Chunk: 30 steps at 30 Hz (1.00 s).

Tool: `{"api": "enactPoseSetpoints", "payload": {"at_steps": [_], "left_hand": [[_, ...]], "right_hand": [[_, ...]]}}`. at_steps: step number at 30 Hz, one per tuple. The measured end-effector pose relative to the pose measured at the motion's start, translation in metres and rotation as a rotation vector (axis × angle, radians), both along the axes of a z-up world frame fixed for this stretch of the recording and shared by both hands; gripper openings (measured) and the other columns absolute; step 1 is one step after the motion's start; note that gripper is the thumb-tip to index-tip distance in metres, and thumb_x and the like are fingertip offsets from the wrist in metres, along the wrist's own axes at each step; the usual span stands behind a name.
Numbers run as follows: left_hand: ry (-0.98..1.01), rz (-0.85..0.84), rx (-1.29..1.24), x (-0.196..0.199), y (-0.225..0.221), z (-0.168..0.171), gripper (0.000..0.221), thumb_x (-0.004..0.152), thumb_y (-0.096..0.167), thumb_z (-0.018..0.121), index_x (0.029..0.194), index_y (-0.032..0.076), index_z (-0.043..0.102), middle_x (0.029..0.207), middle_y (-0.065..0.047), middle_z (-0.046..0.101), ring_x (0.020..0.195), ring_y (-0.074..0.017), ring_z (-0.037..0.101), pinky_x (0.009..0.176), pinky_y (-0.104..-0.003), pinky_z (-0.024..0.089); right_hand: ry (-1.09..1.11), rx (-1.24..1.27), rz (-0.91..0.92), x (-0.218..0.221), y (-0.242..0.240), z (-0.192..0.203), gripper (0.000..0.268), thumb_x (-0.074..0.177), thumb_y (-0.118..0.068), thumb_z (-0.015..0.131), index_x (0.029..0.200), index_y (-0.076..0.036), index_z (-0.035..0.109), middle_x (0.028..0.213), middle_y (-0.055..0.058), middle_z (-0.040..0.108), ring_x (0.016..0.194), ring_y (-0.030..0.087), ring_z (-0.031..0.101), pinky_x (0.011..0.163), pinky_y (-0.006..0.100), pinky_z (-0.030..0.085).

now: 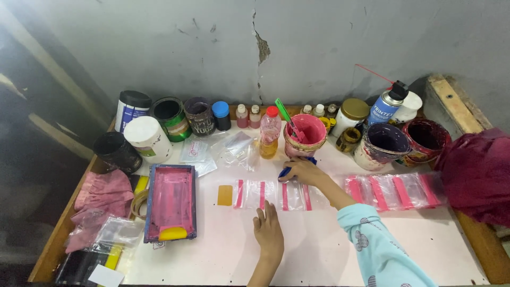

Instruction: Arranging small plastic bags on a workbench and stirring pink ink in a container with a brush.

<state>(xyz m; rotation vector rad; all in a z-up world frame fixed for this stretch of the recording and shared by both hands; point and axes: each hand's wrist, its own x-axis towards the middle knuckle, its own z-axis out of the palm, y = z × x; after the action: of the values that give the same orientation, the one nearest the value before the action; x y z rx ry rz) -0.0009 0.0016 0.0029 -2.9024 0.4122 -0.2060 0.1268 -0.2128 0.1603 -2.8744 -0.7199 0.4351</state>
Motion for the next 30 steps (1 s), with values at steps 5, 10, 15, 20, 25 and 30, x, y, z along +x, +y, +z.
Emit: {"api": "enactPoseSetpoints", "payload": {"at_steps": [5,10,15,20,25,30], "left_hand": [[-0.067,-0.001,-0.009,-0.002,0.0,-0.004,0.082,0.082,0.014,0.074,0.156,0.019,0.04,0.166,-0.003,0.031,0.138,-0.0255,0.039,0.099,-0.034,0.033],[-0.117,0.01,-0.006,-0.005,0.002,-0.001,0.09,0.076,0.017,0.077,0.158,0.021,0.039,0.164,0.0,0.033,0.134,-0.024,0.041,0.098,-0.034,0.031],[0.065,-0.033,-0.035,-0.013,0.014,0.021,0.11,0.078,0.016,0.079,0.165,0.022,0.013,0.169,-0.003,0.019,0.137,-0.0272,0.036,0.096,-0.036,0.034],[0.059,-0.073,-0.024,-0.014,0.015,0.022,0.112,0.076,0.012,0.079,0.165,0.021,0.013,0.169,0.001,0.018,0.138,-0.0251,0.035,0.097,-0.036,0.034],[0.081,-0.116,-0.027,-0.011,-0.002,0.029,0.117,0.077,0.016,0.083,0.166,0.018,0.007,0.171,0.002,0.015,0.141,-0.0213,0.035,0.101,-0.035,0.036],[0.248,-0.121,-0.082,-0.009,-0.007,0.025,0.101,0.085,0.009,0.076,0.165,0.018,0.015,0.168,0.001,0.024,0.137,-0.0253,0.036,0.105,-0.039,0.034]], "right_hand": [[-0.033,-0.056,-0.056,-0.01,0.0,-0.001,0.039,0.098,-0.021,0.065,0.131,-0.04,0.071,0.147,0.003,0.056,0.132,0.03,0.047,0.106,0.043,0.037],[-0.517,-0.18,-0.112,-0.001,-0.007,-0.057,0.038,0.092,-0.039,0.072,0.117,-0.01,0.077,0.12,0.006,0.075,0.105,0.036,0.064,0.083,0.046,0.054],[-0.203,-0.12,-0.15,-0.023,0.05,0.012,0.056,0.095,0.004,0.06,0.134,-0.035,0.068,0.137,0.007,0.058,0.117,0.037,0.054,0.078,0.048,0.05],[-0.229,-0.09,-0.182,-0.019,0.014,-0.002,0.063,0.087,0.011,0.058,0.128,-0.034,0.073,0.139,0.006,0.06,0.126,0.036,0.052,0.092,0.05,0.045],[-0.247,-0.047,-0.105,-0.022,-0.002,-0.009,0.071,0.083,0.016,0.058,0.126,-0.039,0.075,0.145,0.006,0.059,0.123,0.033,0.052,0.099,0.049,0.041],[-0.074,-0.103,-0.061,-0.026,0.019,0.004,0.051,0.096,-0.004,0.062,0.131,-0.04,0.07,0.154,0.006,0.049,0.144,0.033,0.038,0.111,0.047,0.032]]}}
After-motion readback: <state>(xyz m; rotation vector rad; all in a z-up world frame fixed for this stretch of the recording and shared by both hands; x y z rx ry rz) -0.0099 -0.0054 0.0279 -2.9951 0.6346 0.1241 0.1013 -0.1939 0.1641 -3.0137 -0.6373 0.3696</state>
